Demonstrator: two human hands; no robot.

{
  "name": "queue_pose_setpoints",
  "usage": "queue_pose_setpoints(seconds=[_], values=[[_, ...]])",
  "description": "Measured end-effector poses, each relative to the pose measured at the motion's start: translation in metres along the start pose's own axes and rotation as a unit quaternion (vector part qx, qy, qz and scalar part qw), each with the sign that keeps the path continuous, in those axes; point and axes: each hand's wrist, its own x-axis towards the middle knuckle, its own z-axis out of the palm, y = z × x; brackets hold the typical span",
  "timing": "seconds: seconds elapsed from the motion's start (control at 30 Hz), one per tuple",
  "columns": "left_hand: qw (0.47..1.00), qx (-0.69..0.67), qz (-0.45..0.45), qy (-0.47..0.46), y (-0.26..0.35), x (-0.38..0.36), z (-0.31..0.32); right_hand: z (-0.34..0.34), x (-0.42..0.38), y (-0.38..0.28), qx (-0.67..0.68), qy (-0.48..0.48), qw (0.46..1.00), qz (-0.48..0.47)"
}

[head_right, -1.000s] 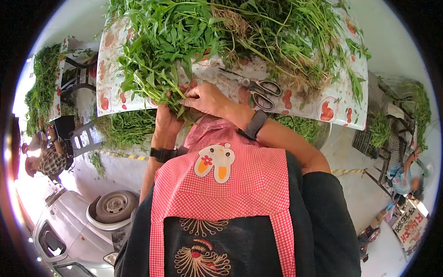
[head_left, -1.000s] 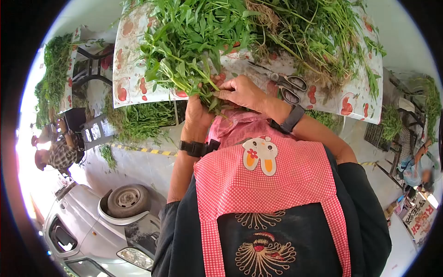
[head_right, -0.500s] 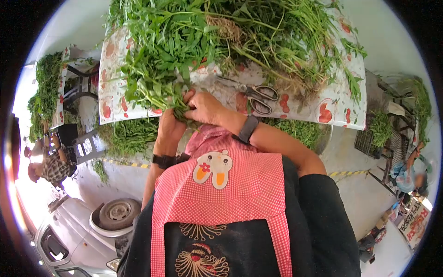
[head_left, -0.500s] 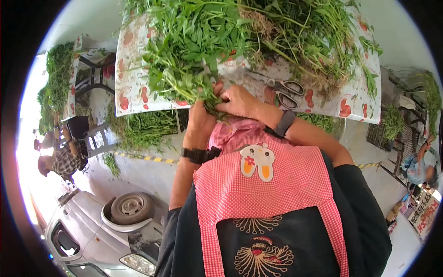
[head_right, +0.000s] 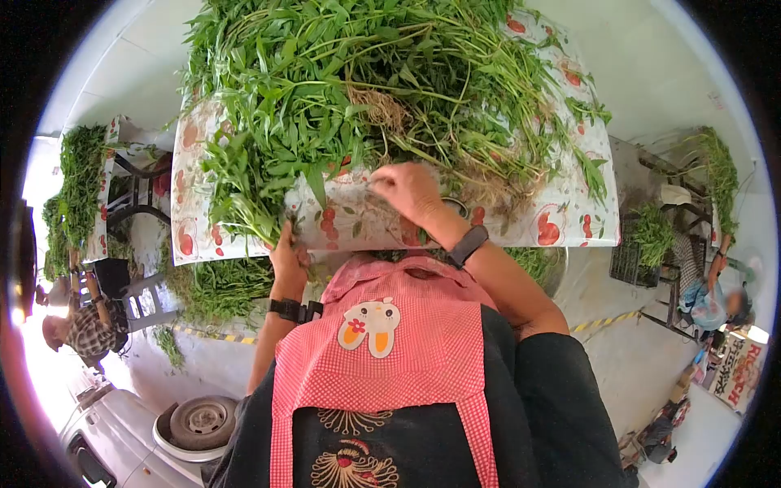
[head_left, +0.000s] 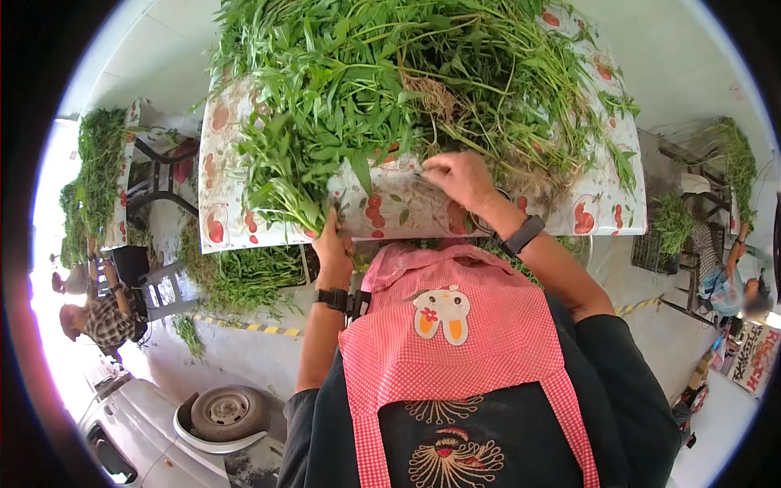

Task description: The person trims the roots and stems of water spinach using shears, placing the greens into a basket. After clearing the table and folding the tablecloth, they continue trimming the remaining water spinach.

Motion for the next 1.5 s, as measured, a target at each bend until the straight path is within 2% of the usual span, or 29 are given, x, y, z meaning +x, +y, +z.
queue_pose_setpoints(seconds=[0.03, 0.13, 0.17, 0.23, 0.27, 0.4, 0.5, 0.6, 0.7, 0.8, 0.83, 0.9, 0.93, 0.97, 1.03, 1.07, 1.13, 1.17, 1.23, 1.27, 1.3, 1.43, 1.5], values=[[1.000, 0.013, -0.004, 0.012, -0.003, 0.003, -0.003, -0.010, 0.007, 0.003, -0.030, 0.047, 0.998, 0.023], [0.999, 0.028, -0.025, 0.018, -0.006, 0.012, -0.008, -0.023, 0.030, 0.013, -0.091, 0.108, 0.990, -0.003], [0.999, 0.028, -0.038, 0.014, -0.004, 0.013, -0.007, -0.024, 0.038, 0.012, -0.093, 0.109, 0.990, -0.005], [0.999, 0.040, -0.031, 0.014, -0.002, 0.014, -0.006, -0.021, 0.053, 0.009, -0.239, 0.094, 0.966, 0.026], [0.998, 0.053, -0.028, 0.016, -0.002, 0.010, -0.005, -0.018, 0.058, 0.011, -0.257, 0.083, 0.962, 0.031], [0.998, 0.063, -0.010, 0.028, 0.002, 0.005, 0.000, -0.002, 0.053, 0.009, -0.239, 0.037, 0.970, 0.005], [0.997, 0.066, -0.043, 0.010, 0.001, 0.008, -0.003, 0.008, 0.030, 0.000, -0.208, -0.015, 0.978, -0.014], [0.998, 0.061, -0.019, 0.022, 0.004, 0.001, 0.002, 0.003, 0.014, -0.008, -0.172, -0.018, 0.983, -0.058], [0.998, 0.068, 0.002, 0.001, 0.004, 0.001, 0.001, -0.028, 0.014, -0.008, -0.184, -0.055, 0.980, -0.042], [0.997, 0.077, -0.002, -0.004, 0.002, 0.010, 0.001, -0.063, 0.029, 0.012, -0.172, 0.129, 0.975, -0.061], [0.997, 0.082, -0.003, -0.001, -0.001, 0.009, -0.002, -0.077, 0.040, 0.022, -0.200, 0.148, 0.968, 0.017], [0.996, 0.084, -0.004, 0.005, 0.001, 0.004, 0.000, -0.097, 0.057, 0.051, -0.224, 0.227, 0.947, -0.027], [0.996, 0.086, -0.009, 0.014, 0.004, 0.000, 0.005, -0.098, 0.061, 0.061, -0.252, 0.245, 0.936, -0.001], [0.996, 0.087, -0.015, 0.024, 0.007, -0.002, 0.006, -0.099, 0.066, 0.064, -0.280, 0.206, 0.936, 0.056], [0.996, 0.084, -0.012, 0.002, 0.005, 0.002, 0.001, -0.099, 0.065, 0.072, -0.332, 0.129, 0.930, 0.093], [0.996, 0.085, -0.007, 0.005, 0.006, -0.001, 0.004, -0.098, 0.063, 0.065, -0.331, 0.127, 0.930, 0.092], [0.995, 0.093, -0.015, 0.021, 0.007, -0.003, 0.008, -0.096, 0.051, 0.043, -0.294, 0.176, 0.939, 0.021], [0.995, 0.092, -0.021, 0.026, 0.005, 0.002, 0.006, -0.093, 0.045, 0.029, -0.294, 0.169, 0.940, 0.023], [0.993, 0.090, -0.065, 0.031, -0.001, 0.011, -0.004, -0.074, 0.033, 0.001, -0.061, 0.127, 0.989, -0.033], [0.994, 0.104, -0.012, 0.024, 0.000, 0.004, 0.002, -0.058, 0.029, -0.007, -0.012, 0.066, 0.998, -0.015], [0.994, 0.104, -0.012, 0.025, 0.000, 0.004, 0.002, -0.042, 0.029, -0.011, 0.036, 0.006, 0.999, 0.000], [0.995, 0.085, -0.042, -0.019, 0.000, 0.010, -0.007, 0.017, 0.039, -0.011, -0.012, -0.021, 1.000, -0.011], [0.996, 0.072, -0.026, -0.033, -0.001, 0.010, -0.007, 0.030, 0.044, -0.020, -0.005, 0.023, 0.999, -0.034]])
